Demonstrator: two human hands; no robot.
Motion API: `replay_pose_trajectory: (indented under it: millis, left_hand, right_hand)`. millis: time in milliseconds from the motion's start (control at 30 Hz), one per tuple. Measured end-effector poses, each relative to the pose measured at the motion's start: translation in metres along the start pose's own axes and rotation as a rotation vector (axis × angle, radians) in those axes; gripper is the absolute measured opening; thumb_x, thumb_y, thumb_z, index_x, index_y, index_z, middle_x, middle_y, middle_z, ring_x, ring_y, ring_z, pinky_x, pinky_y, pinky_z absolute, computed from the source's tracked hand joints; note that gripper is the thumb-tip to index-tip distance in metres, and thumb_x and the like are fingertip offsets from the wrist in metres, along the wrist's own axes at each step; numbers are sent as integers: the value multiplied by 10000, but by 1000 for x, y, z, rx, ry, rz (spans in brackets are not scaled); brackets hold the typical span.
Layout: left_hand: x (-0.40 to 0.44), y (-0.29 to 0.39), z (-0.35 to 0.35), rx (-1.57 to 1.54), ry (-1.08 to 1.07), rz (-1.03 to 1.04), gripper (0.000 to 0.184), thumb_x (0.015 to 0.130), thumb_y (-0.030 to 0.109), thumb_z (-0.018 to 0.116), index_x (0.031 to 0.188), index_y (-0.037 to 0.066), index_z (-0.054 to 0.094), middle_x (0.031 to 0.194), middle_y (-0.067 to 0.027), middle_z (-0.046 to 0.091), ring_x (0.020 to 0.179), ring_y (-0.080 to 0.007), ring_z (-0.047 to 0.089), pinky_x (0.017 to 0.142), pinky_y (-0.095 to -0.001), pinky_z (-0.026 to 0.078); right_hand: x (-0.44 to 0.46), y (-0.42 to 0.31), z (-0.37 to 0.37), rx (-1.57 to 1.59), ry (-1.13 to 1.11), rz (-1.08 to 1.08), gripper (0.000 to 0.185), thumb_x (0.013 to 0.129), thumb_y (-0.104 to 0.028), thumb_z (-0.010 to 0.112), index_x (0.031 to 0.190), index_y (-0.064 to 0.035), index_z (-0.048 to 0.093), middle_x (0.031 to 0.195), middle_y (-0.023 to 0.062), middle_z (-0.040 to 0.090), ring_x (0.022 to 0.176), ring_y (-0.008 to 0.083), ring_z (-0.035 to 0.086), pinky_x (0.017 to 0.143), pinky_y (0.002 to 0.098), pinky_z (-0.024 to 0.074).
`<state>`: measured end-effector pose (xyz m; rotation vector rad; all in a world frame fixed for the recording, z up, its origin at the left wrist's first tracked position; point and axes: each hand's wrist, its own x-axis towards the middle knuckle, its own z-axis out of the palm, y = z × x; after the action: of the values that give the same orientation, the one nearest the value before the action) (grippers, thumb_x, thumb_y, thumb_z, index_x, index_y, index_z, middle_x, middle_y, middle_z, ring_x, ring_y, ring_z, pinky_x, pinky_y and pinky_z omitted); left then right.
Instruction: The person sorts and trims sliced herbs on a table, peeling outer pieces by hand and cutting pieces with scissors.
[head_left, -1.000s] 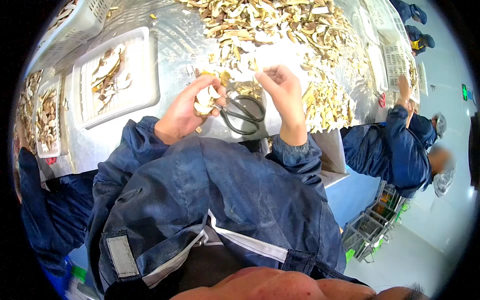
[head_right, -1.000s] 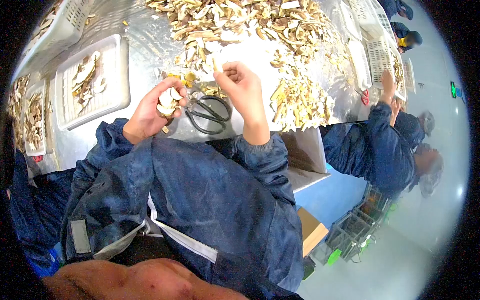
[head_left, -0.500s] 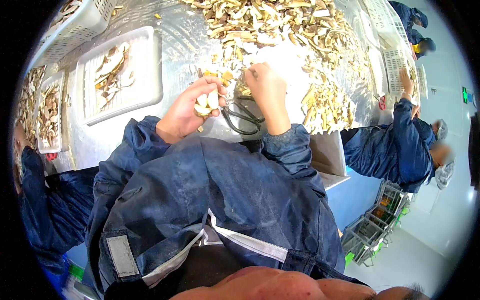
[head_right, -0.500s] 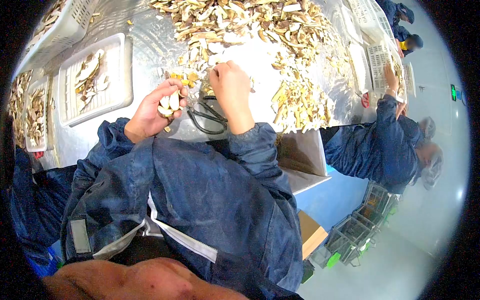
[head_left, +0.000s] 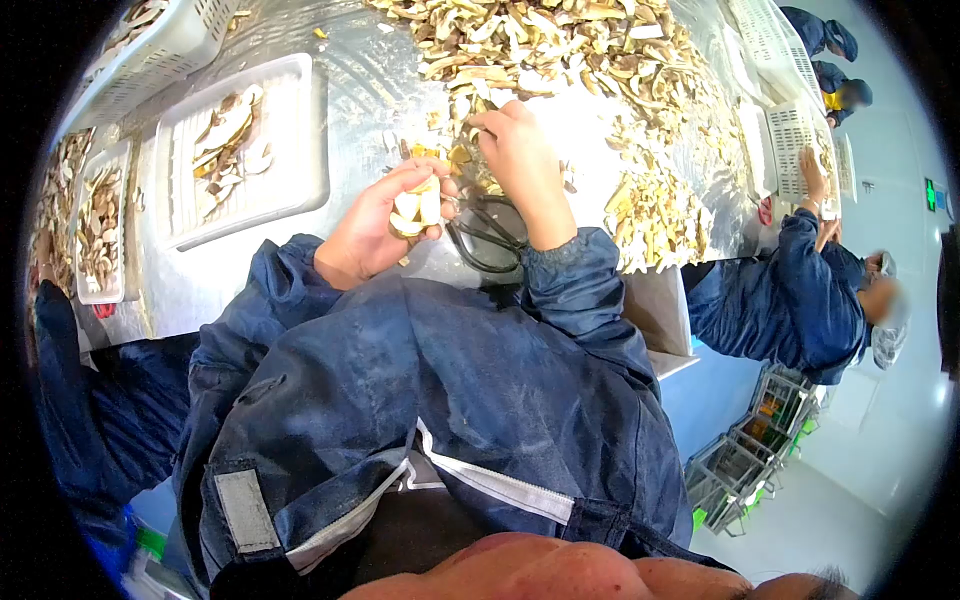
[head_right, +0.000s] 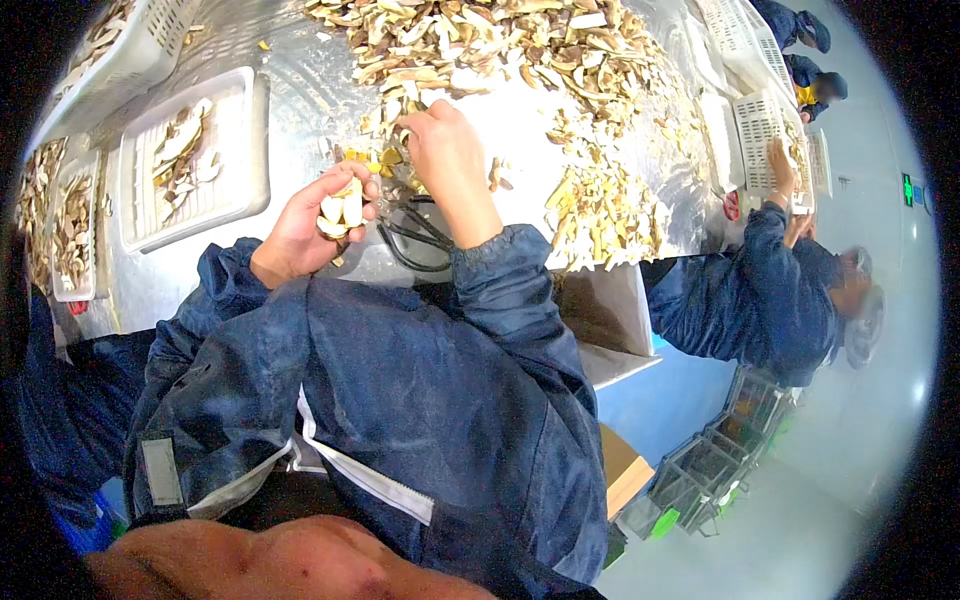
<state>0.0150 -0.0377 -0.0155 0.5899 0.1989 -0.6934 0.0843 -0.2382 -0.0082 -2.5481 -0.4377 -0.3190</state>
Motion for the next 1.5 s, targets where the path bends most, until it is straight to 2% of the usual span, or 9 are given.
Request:
replay_pose_trajectory:
  millis: [233, 433, 600, 933, 1033, 1067, 1167, 1367, 1500]
  left_hand:
    - [4, 1, -1, 22, 5, 13, 227, 1005, 288, 520, 1129, 104, 565, 998, -65, 639, 844, -184, 644, 582, -277, 514]
    - [5, 8, 3, -89, -10, 21, 308, 1045, 320, 449, 1213, 86, 557, 1029, -88, 664, 880, -215, 680, 618, -305, 539]
    - [3, 5, 3, -70, 20, 23, 315, 1045, 316, 430, 1216, 88, 567, 1014, -76, 661, 869, -202, 668, 575, -287, 533]
    - [2, 5, -5, -175, -87, -61, 329, 1051, 305, 421, 1250, 81, 555, 1030, -83, 646, 855, -186, 641, 513, -259, 525]
    - [2, 5, -6, -157, -76, -47, 335, 1050, 313, 424, 1259, 82, 550, 1029, -84, 644, 855, -183, 637, 509, -259, 525]
    - [2, 4, -6, -147, -65, -36, 337, 1050, 316, 426, 1261, 83, 548, 1028, -84, 644, 856, -183, 637, 510, -261, 526]
    - [2, 5, -4, -100, 9, -7, 359, 1052, 342, 426, 1264, 78, 544, 1028, -80, 645, 848, -184, 648, 511, -262, 528]
    - [1, 9, 10, -83, -9, 23, 453, 1065, 426, 358, 1275, 75, 553, 1056, -91, 667, 879, -205, 671, 574, -301, 532]
    - [1, 6, 8, -16, 63, 37, 511, 1061, 475, 333, 1270, 70, 563, 1047, -105, 663, 856, -196, 672, 531, -299, 531]
  right_hand:
    - [-11, -3, -19, 136, -107, 267, 174, 814, -142, 716, 970, -66, 704, 824, 108, 667, 744, 269, 666, 662, 364, 524]
    - [-5, -42, -47, 1068, -447, 341, 209, 857, -171, 758, 978, -17, 686, 769, 37, 668, 687, 86, 620, 616, 250, 474]
    - [22, -13, 5, 238, -54, 110, 257, 789, -190, 738, 920, 15, 655, 797, 209, 657, 750, 389, 654, 660, 456, 519]
    - [2, -11, -4, 97, -52, 215, 250, 840, -137, 681, 1019, 38, 679, 843, 198, 714, 719, 295, 703, 658, 354, 547]
    - [-3, -10, -21, 432, -21, 408, 244, 834, -112, 658, 1039, 17, 689, 814, 189, 706, 722, 281, 701, 656, 353, 538]
    - [-5, -13, -28, 539, -59, 515, 235, 861, -106, 650, 1047, 33, 690, 808, 109, 716, 695, 149, 665, 641, 273, 512]
    - [-12, -16, -38, 848, -124, 538, 215, 893, -112, 659, 1030, 51, 689, 807, 45, 699, 693, 83, 616, 633, 235, 487]
    - [-16, -46, -52, 1030, -396, 519, 198, 908, -121, 686, 1025, 37, 694, 872, 47, 696, 730, 97, 608, 667, 231, 485]
    - [-5, -18, -26, 459, -98, 389, 204, 881, -172, 706, 987, 1, 716, 834, 127, 722, 663, 195, 667, 627, 311, 514]
